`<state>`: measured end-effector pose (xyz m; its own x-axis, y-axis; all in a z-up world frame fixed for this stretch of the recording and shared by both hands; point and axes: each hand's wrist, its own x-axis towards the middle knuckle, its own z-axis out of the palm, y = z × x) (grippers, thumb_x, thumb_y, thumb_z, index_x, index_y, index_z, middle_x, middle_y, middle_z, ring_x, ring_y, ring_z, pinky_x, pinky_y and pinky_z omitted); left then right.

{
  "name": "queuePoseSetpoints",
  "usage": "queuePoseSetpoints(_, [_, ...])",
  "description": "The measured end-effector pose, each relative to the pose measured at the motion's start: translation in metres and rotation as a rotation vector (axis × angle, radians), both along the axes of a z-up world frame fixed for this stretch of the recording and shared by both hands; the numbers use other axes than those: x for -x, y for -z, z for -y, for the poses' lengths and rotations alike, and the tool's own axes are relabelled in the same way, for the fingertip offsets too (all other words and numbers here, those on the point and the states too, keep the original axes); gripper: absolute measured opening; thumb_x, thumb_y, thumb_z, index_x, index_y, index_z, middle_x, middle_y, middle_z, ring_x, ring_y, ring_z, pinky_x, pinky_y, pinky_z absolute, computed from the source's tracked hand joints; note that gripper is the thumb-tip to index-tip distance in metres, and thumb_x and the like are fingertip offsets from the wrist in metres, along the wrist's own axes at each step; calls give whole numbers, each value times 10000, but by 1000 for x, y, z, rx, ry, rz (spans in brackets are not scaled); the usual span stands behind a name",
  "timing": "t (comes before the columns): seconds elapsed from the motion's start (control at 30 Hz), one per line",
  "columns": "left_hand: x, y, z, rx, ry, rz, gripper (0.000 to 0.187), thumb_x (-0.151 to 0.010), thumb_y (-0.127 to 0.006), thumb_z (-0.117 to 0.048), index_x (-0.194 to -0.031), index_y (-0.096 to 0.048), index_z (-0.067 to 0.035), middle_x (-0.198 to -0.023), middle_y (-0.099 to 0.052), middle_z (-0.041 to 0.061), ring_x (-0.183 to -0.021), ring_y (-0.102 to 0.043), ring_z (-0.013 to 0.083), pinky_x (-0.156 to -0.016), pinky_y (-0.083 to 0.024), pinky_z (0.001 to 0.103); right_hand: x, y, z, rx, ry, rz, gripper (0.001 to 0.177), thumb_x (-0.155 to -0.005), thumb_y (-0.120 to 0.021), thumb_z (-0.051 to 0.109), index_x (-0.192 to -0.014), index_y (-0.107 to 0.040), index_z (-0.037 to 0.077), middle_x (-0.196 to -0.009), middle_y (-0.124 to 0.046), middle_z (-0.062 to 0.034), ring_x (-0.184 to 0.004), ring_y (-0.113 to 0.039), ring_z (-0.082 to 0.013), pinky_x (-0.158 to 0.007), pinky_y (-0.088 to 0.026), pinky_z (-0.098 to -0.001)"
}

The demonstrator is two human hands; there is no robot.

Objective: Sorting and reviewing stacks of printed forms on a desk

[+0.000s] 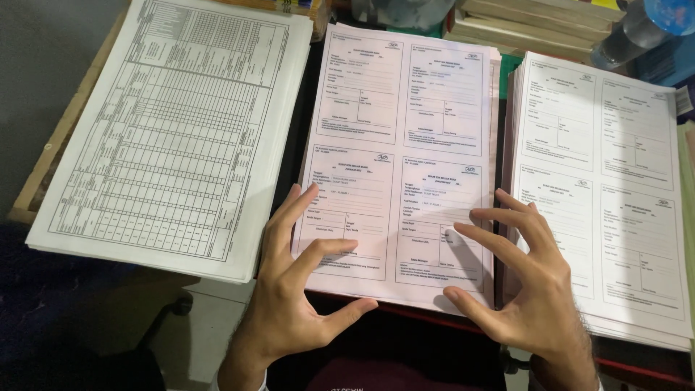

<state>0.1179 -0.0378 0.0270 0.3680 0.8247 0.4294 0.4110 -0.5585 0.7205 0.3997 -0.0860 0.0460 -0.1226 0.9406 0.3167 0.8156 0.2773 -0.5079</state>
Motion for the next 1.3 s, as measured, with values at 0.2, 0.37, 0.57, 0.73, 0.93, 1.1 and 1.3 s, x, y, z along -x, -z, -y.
queuePoseSetpoints(0.2, [1,-3,-3,43,27,-19,606,-733,-881,-432,-1208,-669,-122,-1588,-336,260,-1511,-378,413,-1225,-378,519,-2,-3,-2,36,-61,-12,793,-659,-816,477,-1353,-628,142,-1438,-555,-158,-1493,-440,-428,-1200,-378,-660])
queuePoseSetpoints(0.37, [0,-5,-2,65,56,10,503,-746,-875,-356,-1135,-675,-109,-1562,-386,259,-1536,-327,468,-1240,-342,570,0,-5,-3,23,-88,0,893,-641,-838,519,-1404,-575,137,-1544,-465,-204,-1501,-430,-422,-1202,-386,-663])
queuePoseSetpoints(0.57, [0,0,0,73,49,27,429,-738,-869,-348,-1030,-670,-105,-1544,-437,227,-1541,-334,469,-1141,-441,545,2,-8,-2,31,-108,49,921,-626,-843,567,-1402,-580,146,-1597,-421,-212,-1531,-387,-433,-1245,-294,-688])
queuePoseSetpoints(0.73, [0,-2,-2,70,74,36,409,-750,-841,-316,-1031,-655,-84,-1539,-423,254,-1539,-312,491,-1185,-435,545,-2,-4,-1,33,-123,71,934,-607,-858,592,-1401,-589,180,-1620,-397,-201,-1555,-350,-440,-1246,-282,-687])
queuePoseSetpoints(0.93, [-1,-3,-2,71,61,14,396,-760,-795,-302,-1067,-663,-89,-1559,-420,250,-1552,-295,473,-1234,-342,581,-3,-3,-1,26,-122,92,871,-625,-865,571,-1376,-618,206,-1563,-474,-160,-1559,-331,-461,-1212,-344,-685])
queuePoseSetpoints(1.1, [-1,-6,-2,99,79,-8,476,-755,-773,-284,-1179,-646,-111,-1592,-380,231,-1569,-270,466,-1244,-319,596,-4,-3,3,38,-109,124,885,-627,-854,593,-1395,-602,233,-1543,-489,-135,-1563,-327,-444,-1220,-301,-699])
queuePoseSetpoints(1.3, [-5,-9,0,131,25,-31,463,-732,-759,-292,-1155,-684,-120,-1579,-415,198,-1564,-302,448,-1210,-361,571,-3,-24,23,-110,112,11,690,-724,-681,501,-1290,-634,109,-1520,-530,-210,-1577,-415,-473,-1351,-271,-794])
